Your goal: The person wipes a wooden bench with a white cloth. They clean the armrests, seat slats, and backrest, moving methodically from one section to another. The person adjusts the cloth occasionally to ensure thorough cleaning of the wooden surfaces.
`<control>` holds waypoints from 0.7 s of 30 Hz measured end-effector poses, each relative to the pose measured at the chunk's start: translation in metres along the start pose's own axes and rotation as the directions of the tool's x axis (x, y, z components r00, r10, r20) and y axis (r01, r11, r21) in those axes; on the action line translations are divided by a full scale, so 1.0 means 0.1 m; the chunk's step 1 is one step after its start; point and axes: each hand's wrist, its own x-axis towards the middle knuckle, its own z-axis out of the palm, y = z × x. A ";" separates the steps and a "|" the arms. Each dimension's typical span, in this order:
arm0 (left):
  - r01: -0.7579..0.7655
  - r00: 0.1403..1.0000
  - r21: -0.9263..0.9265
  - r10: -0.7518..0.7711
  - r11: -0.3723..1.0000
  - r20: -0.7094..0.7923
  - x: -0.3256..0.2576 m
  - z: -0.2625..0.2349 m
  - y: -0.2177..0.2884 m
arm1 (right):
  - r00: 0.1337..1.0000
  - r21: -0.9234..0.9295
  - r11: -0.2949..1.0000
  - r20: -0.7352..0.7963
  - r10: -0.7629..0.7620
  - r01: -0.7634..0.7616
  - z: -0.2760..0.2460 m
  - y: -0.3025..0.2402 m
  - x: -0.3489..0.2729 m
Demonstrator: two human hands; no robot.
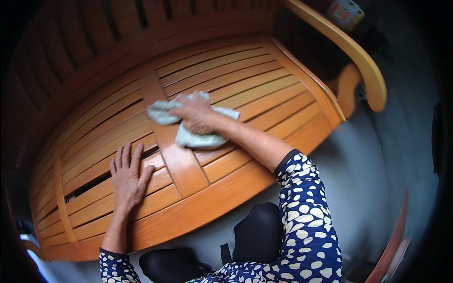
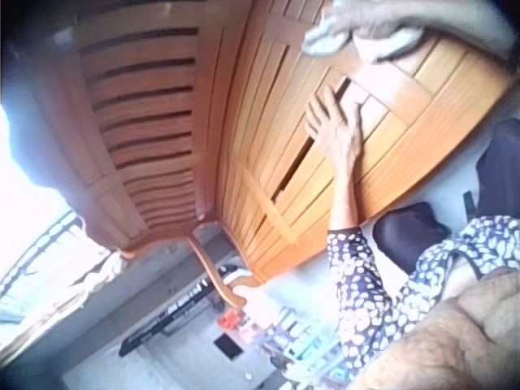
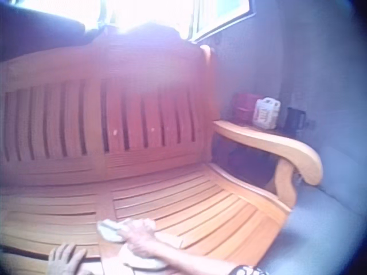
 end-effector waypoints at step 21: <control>0.003 1.000 0.050 -0.003 0.999 -0.003 -0.05 0.03 -0.04 | 0.453 -0.081 0.462 -0.409 0.792 -0.883 -0.96 1.60 -2.33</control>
